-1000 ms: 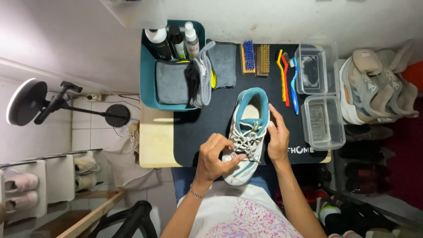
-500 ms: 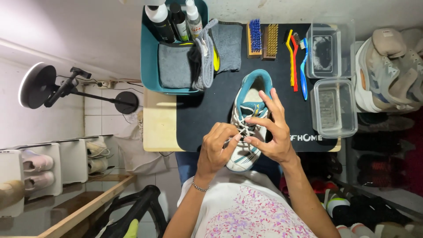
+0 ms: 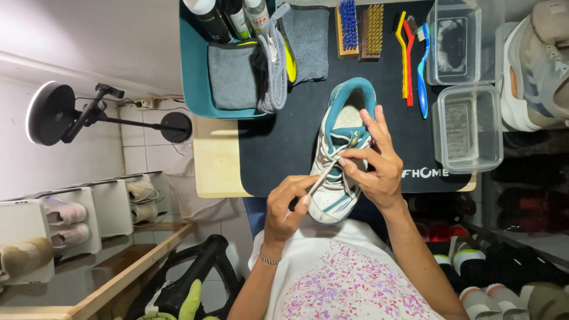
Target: The person unties the shoelaces of a white and blue sneaker. They pull the laces through the eyelets and remove them from the shoe.
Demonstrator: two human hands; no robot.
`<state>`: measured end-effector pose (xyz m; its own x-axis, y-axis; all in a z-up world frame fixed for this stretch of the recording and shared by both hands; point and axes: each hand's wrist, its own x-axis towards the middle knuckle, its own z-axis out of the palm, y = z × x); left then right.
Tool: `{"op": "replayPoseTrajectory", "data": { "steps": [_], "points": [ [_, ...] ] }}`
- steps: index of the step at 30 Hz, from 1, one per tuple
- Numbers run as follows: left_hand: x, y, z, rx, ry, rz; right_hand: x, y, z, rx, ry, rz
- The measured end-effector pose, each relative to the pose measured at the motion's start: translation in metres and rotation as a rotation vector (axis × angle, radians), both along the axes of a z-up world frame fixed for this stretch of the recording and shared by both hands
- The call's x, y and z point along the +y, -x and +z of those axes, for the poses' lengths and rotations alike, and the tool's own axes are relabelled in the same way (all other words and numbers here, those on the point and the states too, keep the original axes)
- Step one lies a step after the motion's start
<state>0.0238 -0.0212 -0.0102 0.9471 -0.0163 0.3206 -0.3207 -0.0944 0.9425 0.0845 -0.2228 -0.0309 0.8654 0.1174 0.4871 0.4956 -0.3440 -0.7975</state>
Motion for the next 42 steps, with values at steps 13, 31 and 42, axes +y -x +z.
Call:
{"op": "replayPoseTrajectory", "data": {
  "steps": [13, 31, 42],
  "points": [
    [0.01, -0.012, -0.005, 0.029, 0.009, 0.032, -0.017, 0.001, 0.029, 0.076, 0.174, 0.116],
    [-0.001, -0.048, -0.02, 0.006, 0.338, 0.272, -0.066, -0.007, 0.004, 0.272, -0.763, 0.316],
    [0.036, -0.02, -0.004, 0.032, 0.005, 0.29, -0.027, 0.004, 0.041, 0.138, 0.005, -0.136]
  ]
}}
